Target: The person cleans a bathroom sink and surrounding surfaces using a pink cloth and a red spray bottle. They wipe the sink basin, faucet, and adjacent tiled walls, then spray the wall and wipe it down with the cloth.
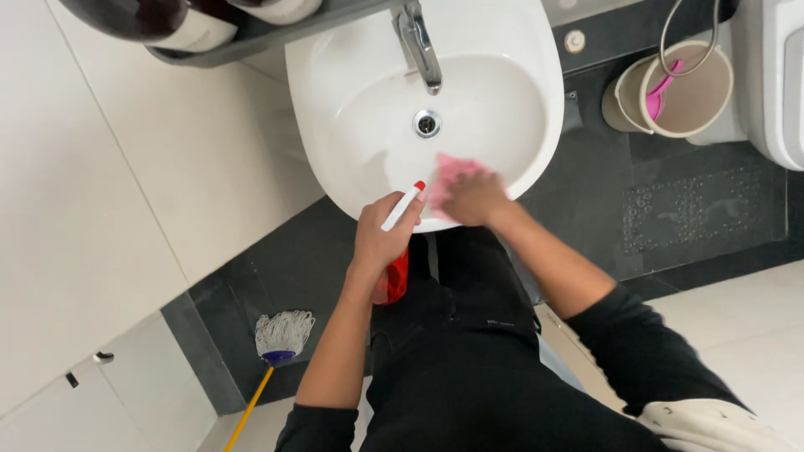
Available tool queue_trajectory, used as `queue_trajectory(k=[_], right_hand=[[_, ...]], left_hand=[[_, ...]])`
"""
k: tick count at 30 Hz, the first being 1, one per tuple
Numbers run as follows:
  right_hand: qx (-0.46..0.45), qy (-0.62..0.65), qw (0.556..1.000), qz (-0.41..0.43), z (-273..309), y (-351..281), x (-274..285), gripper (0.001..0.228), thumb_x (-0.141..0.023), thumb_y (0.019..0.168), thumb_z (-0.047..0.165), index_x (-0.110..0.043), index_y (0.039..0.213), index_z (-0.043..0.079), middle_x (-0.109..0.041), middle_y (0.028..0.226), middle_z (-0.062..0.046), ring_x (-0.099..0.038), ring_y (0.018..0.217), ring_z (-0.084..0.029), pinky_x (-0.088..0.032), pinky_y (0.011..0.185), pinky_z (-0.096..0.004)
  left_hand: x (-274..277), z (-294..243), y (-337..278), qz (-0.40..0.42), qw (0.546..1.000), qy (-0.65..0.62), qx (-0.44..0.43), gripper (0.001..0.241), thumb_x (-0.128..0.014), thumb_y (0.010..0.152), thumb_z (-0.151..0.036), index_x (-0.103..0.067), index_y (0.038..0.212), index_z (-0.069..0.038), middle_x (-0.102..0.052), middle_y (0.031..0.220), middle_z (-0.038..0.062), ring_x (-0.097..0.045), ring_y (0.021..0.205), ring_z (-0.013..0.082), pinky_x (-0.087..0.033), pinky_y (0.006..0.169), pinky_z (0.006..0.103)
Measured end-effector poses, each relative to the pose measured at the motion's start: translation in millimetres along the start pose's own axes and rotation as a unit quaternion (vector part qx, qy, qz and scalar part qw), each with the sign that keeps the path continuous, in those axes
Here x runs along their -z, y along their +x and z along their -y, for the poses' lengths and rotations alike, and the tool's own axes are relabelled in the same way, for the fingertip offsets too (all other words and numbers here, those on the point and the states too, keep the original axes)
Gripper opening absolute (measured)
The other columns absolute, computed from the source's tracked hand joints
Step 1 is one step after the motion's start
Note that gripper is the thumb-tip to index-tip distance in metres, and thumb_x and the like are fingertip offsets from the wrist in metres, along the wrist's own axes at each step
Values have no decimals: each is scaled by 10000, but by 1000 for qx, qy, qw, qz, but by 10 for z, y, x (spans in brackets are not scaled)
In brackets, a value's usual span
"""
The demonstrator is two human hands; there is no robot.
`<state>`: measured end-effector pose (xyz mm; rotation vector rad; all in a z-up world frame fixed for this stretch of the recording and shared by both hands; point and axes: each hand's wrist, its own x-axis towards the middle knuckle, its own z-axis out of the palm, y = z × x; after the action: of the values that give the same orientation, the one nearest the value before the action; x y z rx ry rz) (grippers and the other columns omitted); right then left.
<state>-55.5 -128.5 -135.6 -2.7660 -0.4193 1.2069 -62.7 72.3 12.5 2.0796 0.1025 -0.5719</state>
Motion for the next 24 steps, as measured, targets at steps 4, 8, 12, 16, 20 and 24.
queue_trajectory(k=[4, 8, 12, 16, 20, 24], right_hand=[[42, 176, 983, 4, 295, -129, 256, 584, -330, 1013, 586, -654, 1351, 238, -608, 1470, -65, -590, 1297, -346, -472, 1068, -506], [-19, 88, 994, 55, -88, -317, 587, 616, -474, 908, 678, -686, 1338, 291, -683, 1363, -48, -618, 1297, -262, -400, 1153, -488], [-78, -69, 994, -19, -283, -175, 458, 700, -543, 860, 633, -538, 1429, 225, -475, 1509, -114, -390, 1426, -337, -254, 1140, -561], [71, 122, 990, 21, 491, 392, -96, 808, -508, 938, 624, -401, 1522, 78, -413, 1527, -222, -398, 1406, -396, -296, 1148, -496], [130, 283, 950, -37, 677, 126, 153, 638, -563, 891, 613, -623, 1383, 211, -607, 1410, -125, -582, 1257, -346, -442, 1052, -436], [-1, 48, 999, 12, -438, 7, 185, 636, -514, 834, 740, -726, 1200, 266, -727, 1193, -54, -692, 1099, -274, -543, 909, -457]], left_hand=[[34, 93, -31, -16, 1000, -14, -20, 520, -584, 939, -517, -749, 856, -31, -706, 656, 123, -713, 616, 253, -520, 587, 364], [119, 138, -107, 23, 998, 48, 27, 550, -575, 953, -530, -739, 812, -25, -694, 652, 139, -688, 617, 292, -505, 613, 394], [290, 144, -217, 21, 998, 43, 40, 541, -572, 941, -537, -737, 829, -34, -707, 664, 134, -706, 630, 299, -519, 641, 398], [386, 301, -270, 13, 997, 46, 53, 542, -570, 940, -545, -742, 831, -42, -729, 686, 125, -729, 663, 303, -534, 651, 398], [450, 416, -329, -32, 999, 38, 9, 526, -532, 966, -528, -731, 879, -50, -739, 724, 121, -740, 714, 307, -542, 660, 404], [491, 526, -336, -39, 997, 71, 15, 554, -509, 988, -533, -724, 842, -44, -747, 728, 132, -731, 714, 328, -536, 680, 415]])
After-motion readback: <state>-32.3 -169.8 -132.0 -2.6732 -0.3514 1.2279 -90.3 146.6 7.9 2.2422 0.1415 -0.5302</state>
